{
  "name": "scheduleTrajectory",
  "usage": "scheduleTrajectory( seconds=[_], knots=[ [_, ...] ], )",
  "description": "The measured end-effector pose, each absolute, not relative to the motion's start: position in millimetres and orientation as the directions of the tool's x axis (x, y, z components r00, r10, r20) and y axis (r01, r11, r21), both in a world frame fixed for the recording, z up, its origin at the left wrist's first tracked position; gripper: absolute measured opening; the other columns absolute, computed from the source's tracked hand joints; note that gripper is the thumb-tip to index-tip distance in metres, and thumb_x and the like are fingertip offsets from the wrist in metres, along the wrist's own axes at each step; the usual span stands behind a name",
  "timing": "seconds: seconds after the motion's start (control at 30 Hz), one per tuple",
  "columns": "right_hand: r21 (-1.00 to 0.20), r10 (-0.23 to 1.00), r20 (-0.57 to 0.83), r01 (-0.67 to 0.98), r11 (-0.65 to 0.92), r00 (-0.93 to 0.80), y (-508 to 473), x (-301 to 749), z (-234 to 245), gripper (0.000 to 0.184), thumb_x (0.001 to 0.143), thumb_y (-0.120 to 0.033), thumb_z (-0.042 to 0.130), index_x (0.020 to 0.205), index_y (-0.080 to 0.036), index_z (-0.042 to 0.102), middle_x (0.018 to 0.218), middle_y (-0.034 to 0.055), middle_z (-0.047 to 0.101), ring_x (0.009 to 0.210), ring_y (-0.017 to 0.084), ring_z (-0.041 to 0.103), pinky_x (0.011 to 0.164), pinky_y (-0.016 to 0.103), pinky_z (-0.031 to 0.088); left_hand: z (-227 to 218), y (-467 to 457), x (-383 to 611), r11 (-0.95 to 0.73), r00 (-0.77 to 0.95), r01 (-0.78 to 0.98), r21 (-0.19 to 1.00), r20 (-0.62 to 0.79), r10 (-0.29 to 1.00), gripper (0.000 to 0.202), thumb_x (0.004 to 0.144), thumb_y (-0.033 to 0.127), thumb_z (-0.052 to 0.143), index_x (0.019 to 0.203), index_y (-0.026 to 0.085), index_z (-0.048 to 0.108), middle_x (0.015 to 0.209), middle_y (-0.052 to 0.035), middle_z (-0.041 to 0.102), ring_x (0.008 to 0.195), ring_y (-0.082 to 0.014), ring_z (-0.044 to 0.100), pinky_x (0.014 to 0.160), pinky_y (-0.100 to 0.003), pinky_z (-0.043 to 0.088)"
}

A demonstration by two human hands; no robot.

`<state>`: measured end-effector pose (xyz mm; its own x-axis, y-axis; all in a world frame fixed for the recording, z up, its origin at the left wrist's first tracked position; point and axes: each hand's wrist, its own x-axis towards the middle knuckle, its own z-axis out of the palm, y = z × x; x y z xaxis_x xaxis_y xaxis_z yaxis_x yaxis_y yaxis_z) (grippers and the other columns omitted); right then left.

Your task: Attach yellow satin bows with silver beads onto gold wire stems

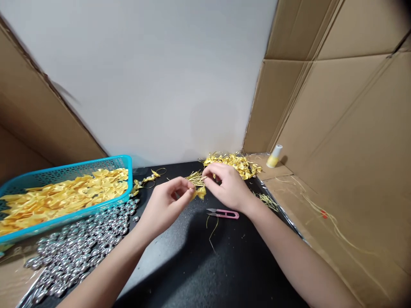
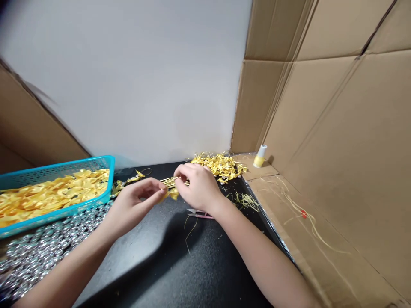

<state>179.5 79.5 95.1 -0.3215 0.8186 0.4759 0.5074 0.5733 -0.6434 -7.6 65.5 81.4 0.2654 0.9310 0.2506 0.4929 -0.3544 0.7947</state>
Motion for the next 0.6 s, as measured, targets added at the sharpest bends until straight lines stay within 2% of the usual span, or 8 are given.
scheduleTrajectory(
  seconds=[0.07,0.13,0.2,0.27,0.37,0.5,0.6],
  knots=[
    [-0.704,0.785,0.363,0.404,0.584,-0.501,85,180,92,0.011,0.08,-0.015,0.056,0.069,-0.017,0.057,0.075,-0.0007,0.056,0.073,0.012,0.05,0.07,0.026,0.039,74,72,-9,-0.359,0.381,0.553,0.752,0.155,0.912,0.019,0.084,0.033,0.055,0.08,0.016,0.062,0.067,0.0,0.063,0.062,-0.0144,0.055,0.055,-0.023,0.039],
    [-0.841,0.732,0.164,0.293,0.454,-0.661,90,182,89,0.008,0.079,-0.016,0.058,0.07,-0.017,0.058,0.075,-0.0009,0.057,0.071,0.012,0.052,0.069,0.025,0.042,69,76,-10,-0.363,0.446,0.61,0.705,0.073,0.892,0.021,0.084,0.035,0.054,0.075,0.017,0.061,0.064,0.0011,0.06,0.06,-0.0142,0.052,0.054,-0.023,0.037],
    [-0.903,0.73,0.055,0.277,0.327,-0.681,97,186,86,0.008,0.079,-0.018,0.057,0.072,-0.017,0.059,0.073,-0.0012,0.059,0.07,0.012,0.055,0.068,0.024,0.044,67,77,-9,-0.368,0.485,0.632,0.682,0.022,0.874,0.026,0.086,0.04,0.053,0.075,0.017,0.061,0.066,0.0008,0.061,0.061,-0.0146,0.052,0.054,-0.023,0.037],
    [-0.884,0.827,0.081,0.343,0.317,-0.556,106,194,84,0.01,0.079,-0.02,0.057,0.07,-0.017,0.059,0.071,-0.0015,0.06,0.069,0.012,0.056,0.068,0.025,0.045,67,78,-9,-0.366,0.472,0.63,0.685,0.036,0.881,0.03,0.087,0.046,0.051,0.084,0.018,0.062,0.074,-0.0001,0.063,0.066,-0.0157,0.055,0.057,-0.024,0.039],
    [-0.827,0.93,0.184,0.461,0.321,-0.318,123,217,82,0.012,0.08,-0.022,0.054,0.071,-0.017,0.059,0.071,-0.0009,0.06,0.068,0.013,0.053,0.067,0.026,0.041,67,80,-10,-0.338,0.366,0.645,0.685,0.111,0.924,0.036,0.087,0.053,0.05,0.095,0.019,0.06,0.082,-0.0009,0.064,0.071,-0.017,0.057,0.061,-0.026,0.042],
    [-0.762,0.949,0.314,0.586,0.275,-0.037,152,257,76,0.013,0.078,-0.022,0.052,0.068,-0.017,0.058,0.072,0.0004,0.06,0.07,0.015,0.052,0.07,0.028,0.038,66,84,-12,-0.313,0.307,0.651,0.691,0.138,0.942,0.035,0.086,0.053,0.05,0.093,0.02,0.06,0.077,0.0003,0.062,0.067,-0.0166,0.055,0.06,-0.027,0.042],
    [-0.742,0.928,0.357,0.637,0.211,0.108,174,282,62,0.016,0.082,-0.023,0.05,0.071,-0.016,0.06,0.076,0.0009,0.063,0.074,0.016,0.055,0.071,0.028,0.04,64,85,-12,-0.334,0.319,0.638,0.694,0.157,0.935,0.032,0.086,0.051,0.051,0.089,0.02,0.06,0.077,0.0004,0.062,0.068,-0.0162,0.055,0.06,-0.026,0.043]
  ],
)
